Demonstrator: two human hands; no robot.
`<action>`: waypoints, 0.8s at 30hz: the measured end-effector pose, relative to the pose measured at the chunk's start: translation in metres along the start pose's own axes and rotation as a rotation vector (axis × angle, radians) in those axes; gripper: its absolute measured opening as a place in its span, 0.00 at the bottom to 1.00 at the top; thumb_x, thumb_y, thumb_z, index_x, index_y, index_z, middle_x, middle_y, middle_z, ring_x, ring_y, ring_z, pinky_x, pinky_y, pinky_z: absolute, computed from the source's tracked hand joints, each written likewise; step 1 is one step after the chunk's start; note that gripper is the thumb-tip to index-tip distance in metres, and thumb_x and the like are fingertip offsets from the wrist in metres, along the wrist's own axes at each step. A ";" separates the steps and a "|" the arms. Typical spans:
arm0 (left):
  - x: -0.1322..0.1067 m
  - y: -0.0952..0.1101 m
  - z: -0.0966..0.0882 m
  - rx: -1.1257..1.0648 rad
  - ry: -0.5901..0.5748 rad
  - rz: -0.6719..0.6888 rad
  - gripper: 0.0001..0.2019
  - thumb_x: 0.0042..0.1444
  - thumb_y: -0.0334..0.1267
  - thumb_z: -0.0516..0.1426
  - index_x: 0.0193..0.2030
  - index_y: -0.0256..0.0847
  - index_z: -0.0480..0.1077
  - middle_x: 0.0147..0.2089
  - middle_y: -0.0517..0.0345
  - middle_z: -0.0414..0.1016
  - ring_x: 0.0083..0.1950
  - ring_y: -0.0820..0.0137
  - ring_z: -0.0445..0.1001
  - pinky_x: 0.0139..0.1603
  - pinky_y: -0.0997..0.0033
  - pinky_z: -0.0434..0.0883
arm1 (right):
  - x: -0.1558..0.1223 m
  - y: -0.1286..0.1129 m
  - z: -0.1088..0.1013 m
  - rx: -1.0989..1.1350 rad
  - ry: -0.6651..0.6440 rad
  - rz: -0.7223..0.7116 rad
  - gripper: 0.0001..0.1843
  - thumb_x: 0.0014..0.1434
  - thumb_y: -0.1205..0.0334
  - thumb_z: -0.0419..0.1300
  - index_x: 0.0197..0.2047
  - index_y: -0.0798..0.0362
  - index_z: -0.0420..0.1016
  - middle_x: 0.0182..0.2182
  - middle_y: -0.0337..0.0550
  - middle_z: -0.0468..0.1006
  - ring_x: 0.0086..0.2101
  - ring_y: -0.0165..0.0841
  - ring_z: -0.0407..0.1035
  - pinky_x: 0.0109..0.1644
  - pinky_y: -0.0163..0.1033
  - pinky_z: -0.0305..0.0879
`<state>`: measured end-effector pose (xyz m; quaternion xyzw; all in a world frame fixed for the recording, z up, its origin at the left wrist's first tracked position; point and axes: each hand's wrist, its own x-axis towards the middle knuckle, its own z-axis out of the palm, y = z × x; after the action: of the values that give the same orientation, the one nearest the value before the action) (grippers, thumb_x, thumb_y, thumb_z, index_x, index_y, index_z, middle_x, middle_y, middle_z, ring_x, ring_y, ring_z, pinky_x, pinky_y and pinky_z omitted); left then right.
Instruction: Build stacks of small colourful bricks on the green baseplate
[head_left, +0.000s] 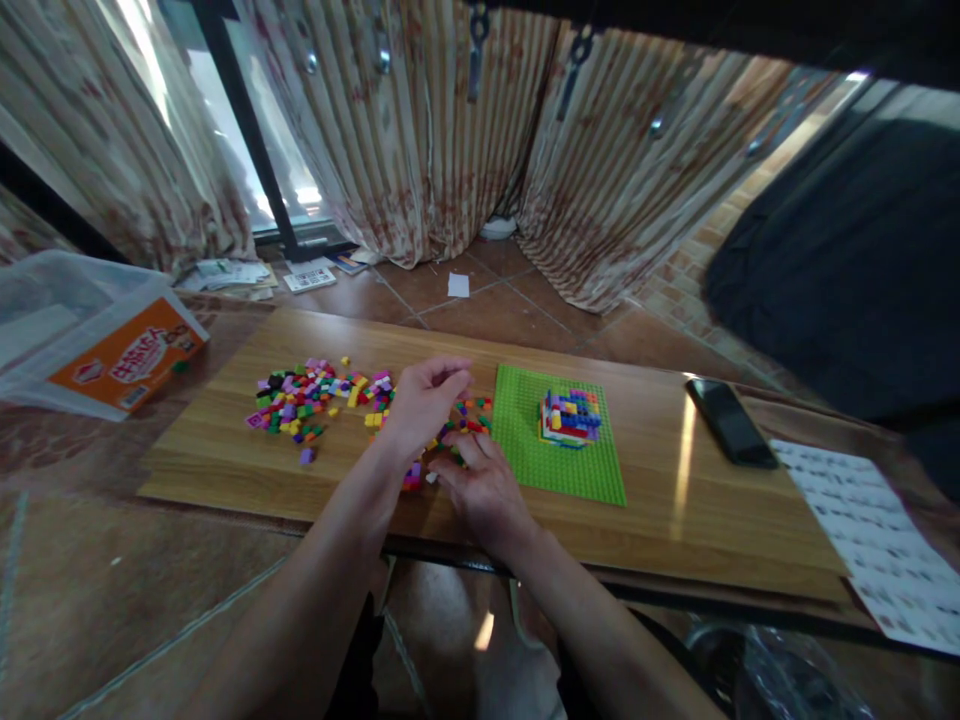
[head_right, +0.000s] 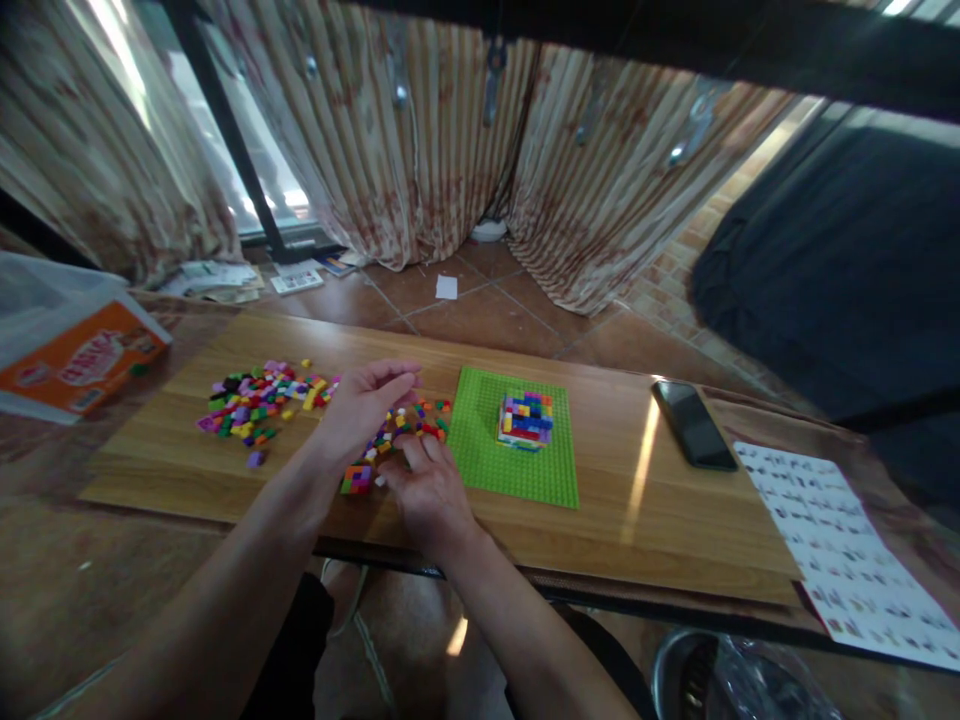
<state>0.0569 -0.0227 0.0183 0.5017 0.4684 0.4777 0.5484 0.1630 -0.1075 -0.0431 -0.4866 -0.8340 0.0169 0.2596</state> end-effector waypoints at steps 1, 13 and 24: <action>0.000 0.001 0.000 -0.007 0.002 -0.005 0.12 0.48 0.37 0.60 0.40 0.35 0.76 0.34 0.56 0.78 0.32 0.74 0.74 0.37 0.74 0.71 | 0.000 0.001 0.001 -0.002 -0.001 -0.005 0.09 0.60 0.67 0.58 0.41 0.46 0.78 0.49 0.45 0.72 0.46 0.39 0.63 0.47 0.45 0.64; 0.000 0.000 0.005 -0.027 -0.015 -0.016 0.14 0.46 0.40 0.63 0.40 0.36 0.76 0.34 0.57 0.78 0.32 0.74 0.75 0.38 0.73 0.72 | -0.004 0.017 -0.049 0.332 0.186 0.251 0.07 0.64 0.62 0.55 0.41 0.51 0.74 0.36 0.43 0.77 0.39 0.33 0.70 0.44 0.39 0.67; -0.004 -0.016 0.034 0.232 -0.187 0.066 0.14 0.51 0.41 0.59 0.41 0.35 0.76 0.33 0.56 0.78 0.31 0.71 0.74 0.34 0.72 0.70 | -0.050 0.107 -0.104 0.407 0.476 0.648 0.06 0.56 0.62 0.60 0.36 0.51 0.78 0.32 0.40 0.79 0.32 0.31 0.72 0.37 0.38 0.70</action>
<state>0.0916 -0.0305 0.0041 0.6192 0.4508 0.3894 0.5117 0.3151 -0.1157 -0.0042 -0.6519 -0.5353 0.1487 0.5161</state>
